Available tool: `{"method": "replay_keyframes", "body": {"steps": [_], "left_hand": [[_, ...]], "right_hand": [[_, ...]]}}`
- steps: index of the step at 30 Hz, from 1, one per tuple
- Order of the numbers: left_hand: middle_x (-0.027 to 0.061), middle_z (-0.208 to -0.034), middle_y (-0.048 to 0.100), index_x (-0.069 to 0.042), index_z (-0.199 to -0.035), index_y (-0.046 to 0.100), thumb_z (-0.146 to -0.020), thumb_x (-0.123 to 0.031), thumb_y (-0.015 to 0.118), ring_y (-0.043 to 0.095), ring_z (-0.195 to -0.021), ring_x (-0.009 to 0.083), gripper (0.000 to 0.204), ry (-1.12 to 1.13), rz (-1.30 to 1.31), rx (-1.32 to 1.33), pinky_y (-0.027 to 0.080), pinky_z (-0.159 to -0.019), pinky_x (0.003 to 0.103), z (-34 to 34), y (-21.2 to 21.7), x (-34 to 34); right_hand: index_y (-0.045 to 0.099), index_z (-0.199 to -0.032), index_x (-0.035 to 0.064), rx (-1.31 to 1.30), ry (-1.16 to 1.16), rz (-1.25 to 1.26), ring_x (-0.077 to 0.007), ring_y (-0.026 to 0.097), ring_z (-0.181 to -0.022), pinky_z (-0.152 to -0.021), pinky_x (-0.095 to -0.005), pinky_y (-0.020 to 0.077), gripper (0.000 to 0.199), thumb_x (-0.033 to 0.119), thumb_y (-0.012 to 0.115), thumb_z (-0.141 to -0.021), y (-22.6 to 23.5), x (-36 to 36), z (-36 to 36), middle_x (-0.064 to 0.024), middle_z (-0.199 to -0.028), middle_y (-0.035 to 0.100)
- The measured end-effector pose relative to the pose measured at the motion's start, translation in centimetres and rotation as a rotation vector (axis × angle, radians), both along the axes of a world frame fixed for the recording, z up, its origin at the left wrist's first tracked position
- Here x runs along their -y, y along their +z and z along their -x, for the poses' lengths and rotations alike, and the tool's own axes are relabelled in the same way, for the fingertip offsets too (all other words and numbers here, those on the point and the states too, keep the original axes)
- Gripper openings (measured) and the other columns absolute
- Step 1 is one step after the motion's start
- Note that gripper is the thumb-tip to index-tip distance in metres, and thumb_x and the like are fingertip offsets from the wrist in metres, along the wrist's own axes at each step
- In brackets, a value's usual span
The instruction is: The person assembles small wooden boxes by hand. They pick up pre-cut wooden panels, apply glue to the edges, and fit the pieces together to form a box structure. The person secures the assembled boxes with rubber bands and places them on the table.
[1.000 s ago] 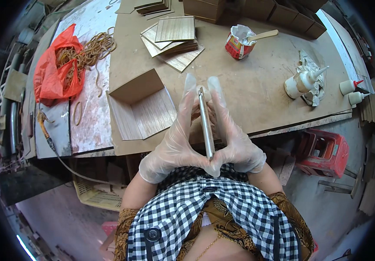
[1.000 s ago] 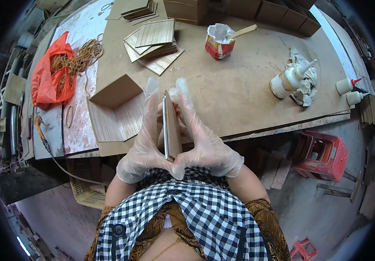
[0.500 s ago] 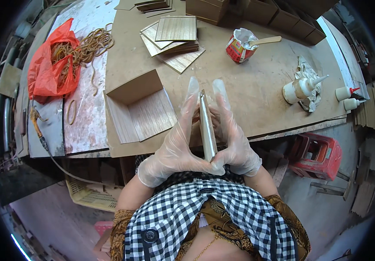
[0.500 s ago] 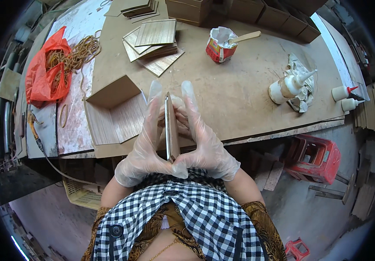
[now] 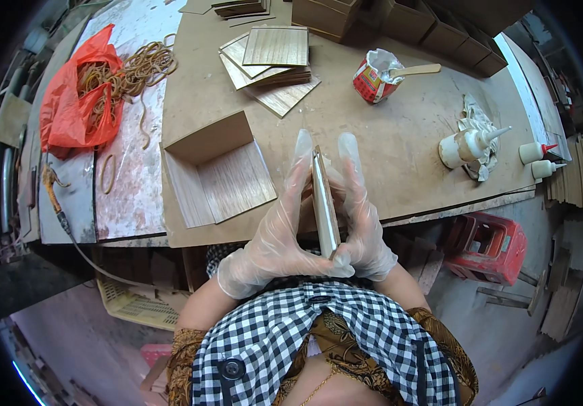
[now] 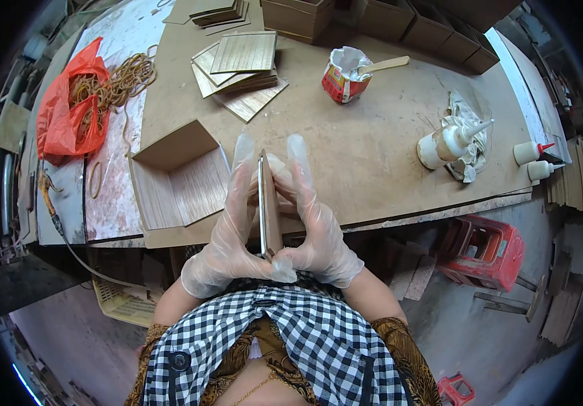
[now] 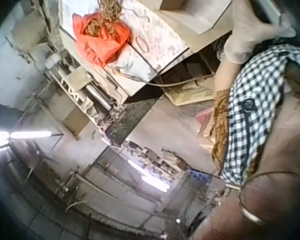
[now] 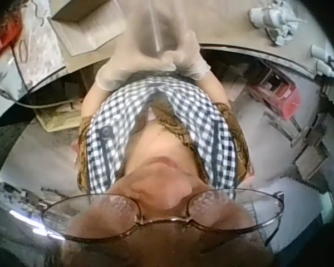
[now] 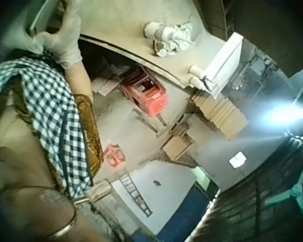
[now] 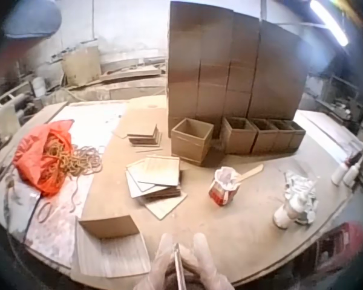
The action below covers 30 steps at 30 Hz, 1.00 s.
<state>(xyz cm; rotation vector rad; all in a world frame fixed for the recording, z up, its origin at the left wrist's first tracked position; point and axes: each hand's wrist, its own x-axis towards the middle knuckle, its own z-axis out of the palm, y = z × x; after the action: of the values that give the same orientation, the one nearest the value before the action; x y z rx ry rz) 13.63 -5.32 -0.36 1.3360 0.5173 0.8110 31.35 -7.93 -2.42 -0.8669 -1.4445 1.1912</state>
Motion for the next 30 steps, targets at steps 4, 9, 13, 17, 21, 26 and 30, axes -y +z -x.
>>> {"method": "replay_keyframes", "body": {"steps": [4, 9, 13, 17, 21, 26, 30], "left_hand": [[0.0238, -0.159, 0.015, -0.005, -0.157, -0.005, -0.061, -0.035, 0.095, 0.02, -0.148, 0.0356, 0.142, 0.029, -0.065, -0.042, 0.024, -0.119, 0.047, -0.1, -0.1, 0.2], [0.0251, -0.162, 0.004, -0.005, -0.157, -0.006, -0.062, -0.039, 0.094, 0.018, -0.149, 0.036, 0.142, 0.053, -0.218, -0.12, 0.022, -0.119, 0.046, -0.1, -0.5, -0.1], [0.0215, -0.16, 0.012, -0.018, -0.158, -0.009, -0.06, -0.033, 0.096, 0.023, -0.147, 0.0352, 0.144, 0.019, -0.163, -0.114, 0.025, -0.118, 0.049, -0.5, 0.4, -0.3], [0.0194, -0.158, 0.019, -0.023, -0.158, -0.011, -0.056, -0.035, 0.097, 0.027, -0.145, 0.034, 0.149, 0.013, -0.149, -0.117, 0.028, -0.116, 0.05, -0.7, 1.2, -0.8], [0.023, -0.163, -0.006, -0.007, -0.156, -0.011, -0.061, -0.045, 0.093, 0.018, -0.148, 0.037, 0.146, 0.016, -0.099, -0.084, 0.021, -0.119, 0.046, -1.2, 1.8, -1.0], [0.0265, -0.16, 0.007, -0.004, -0.156, -0.007, -0.059, -0.04, 0.091, 0.021, -0.147, 0.0393, 0.143, -0.056, -0.071, -0.156, 0.021, -0.119, 0.046, -0.8, 1.3, -1.4], [0.0287, -0.155, 0.022, -0.003, -0.157, -0.004, -0.057, -0.037, 0.089, 0.026, -0.145, 0.041, 0.141, -0.053, -0.178, -0.181, 0.022, -0.119, 0.046, -1.1, 0.8, -1.5]], "right_hand": [[0.006, -0.158, 0.0079, -0.007, -0.009, 0.017, -0.0406, 0.044, -0.136, -0.107, -0.0472, 0.0434, 0.129, 0.079, 0.066, -0.069, -0.1, 0.1, 0.0, -0.0271, -0.156, 0.028], [0.013, -0.157, 0.0056, 0.108, -0.066, -0.052, -0.0413, 0.052, -0.129, -0.103, -0.0454, 0.0474, 0.121, 0.077, 0.065, -0.074, 0.2, 0.6, -0.8, -0.029, -0.153, 0.032], [0.013, -0.156, 0.0046, 0.185, -0.086, -0.092, -0.0408, 0.059, -0.121, -0.1, -0.0446, 0.0503, 0.118, 0.074, 0.065, -0.076, 0.4, 1.2, -1.5, -0.0294, -0.145, 0.044], [0.011, -0.156, 0.0047, 0.154, -0.174, -0.058, -0.0399, 0.062, -0.117, -0.096, -0.0449, 0.0525, 0.116, 0.072, 0.064, -0.079, 0.2, 2.0, -1.0, -0.0285, -0.138, 0.053], [0.01, -0.156, 0.0057, 0.092, -0.199, -0.059, -0.0394, 0.063, -0.116, -0.094, -0.0445, 0.0535, 0.112, 0.07, 0.063, -0.082, 0.7, 1.7, -0.7, -0.0283, -0.136, 0.054], [0.01, -0.156, 0.0061, 0.191, -0.246, -0.202, -0.0396, 0.063, -0.115, -0.094, -0.0444, 0.0539, 0.108, 0.07, 0.06, -0.084, -0.8, 1.8, -1.2, -0.0291, -0.135, 0.055], [0.01, -0.156, 0.0051, 0.232, -0.274, -0.228, -0.0392, 0.063, -0.115, -0.093, -0.0434, 0.0545, 0.109, 0.071, 0.059, -0.084, -0.9, 2.0, -1.5, -0.0288, -0.135, 0.054]]}}
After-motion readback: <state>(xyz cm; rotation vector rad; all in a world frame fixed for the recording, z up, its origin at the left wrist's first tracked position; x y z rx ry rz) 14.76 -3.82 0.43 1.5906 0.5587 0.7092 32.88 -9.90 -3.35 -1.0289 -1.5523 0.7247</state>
